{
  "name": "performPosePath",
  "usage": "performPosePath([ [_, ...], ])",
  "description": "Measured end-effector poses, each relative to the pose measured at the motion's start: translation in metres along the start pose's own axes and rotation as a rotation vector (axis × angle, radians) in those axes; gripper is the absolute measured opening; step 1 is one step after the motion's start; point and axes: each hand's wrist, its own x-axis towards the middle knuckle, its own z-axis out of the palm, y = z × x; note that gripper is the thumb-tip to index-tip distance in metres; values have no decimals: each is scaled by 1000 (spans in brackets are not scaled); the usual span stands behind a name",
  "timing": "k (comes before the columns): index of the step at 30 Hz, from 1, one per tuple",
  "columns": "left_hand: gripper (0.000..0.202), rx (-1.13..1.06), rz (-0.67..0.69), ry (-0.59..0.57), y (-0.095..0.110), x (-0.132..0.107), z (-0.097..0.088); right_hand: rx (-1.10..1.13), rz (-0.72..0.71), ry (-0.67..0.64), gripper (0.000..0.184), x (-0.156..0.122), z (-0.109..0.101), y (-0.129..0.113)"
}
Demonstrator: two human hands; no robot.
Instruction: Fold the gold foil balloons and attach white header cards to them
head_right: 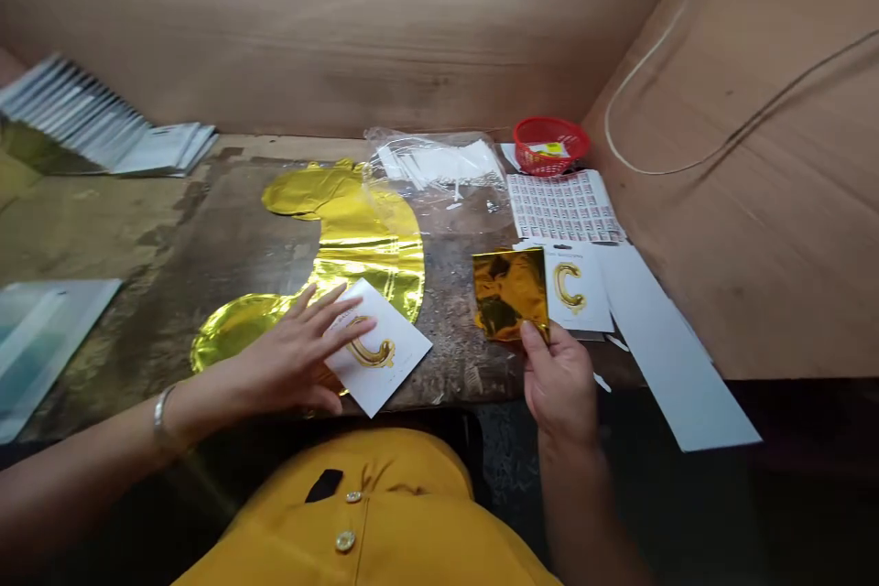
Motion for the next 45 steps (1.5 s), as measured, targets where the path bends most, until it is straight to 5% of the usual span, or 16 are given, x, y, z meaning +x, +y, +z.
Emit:
performPosePath([
  [3,113,-69,-92,-126,-16,-1,15,15,91,-135,23,-4,35,11],
  [8,79,-232,-87,-49,-26,2,21,35,110,-230,21,-10,61,13],
  [11,53,-383,-164,110,-21,-3,21,54,117,-196,22,-5,57,7],
  [15,33,-606,-516,424,-10,-9,21,60,111,-156,22,1,54,-8],
  [19,36,-871,-785,563,-7,-13,23,-106,233,-408,22,-13,74,-3],
  [23,38,-940,-783,599,-8,-17,28,-342,448,-676,37,-30,100,30],
  [27,36,-870,-754,563,-6,-19,29,-478,456,-623,40,-34,105,55],
  [32,37,-706,-583,520,-6,-20,32,-501,429,-590,31,-34,104,58],
  [36,48,-412,-351,247,-4,-25,33,-476,223,-704,30,-32,107,54],
  [39,65,-202,-301,39,1,-31,29,-706,8,-848,26,-27,100,38],
  [42,87,-150,-286,-21,3,-33,26,-1078,-232,-751,34,-26,87,13],
  [45,94,-133,-282,-30,4,-31,27,-1118,-562,-628,31,-29,81,4],
])
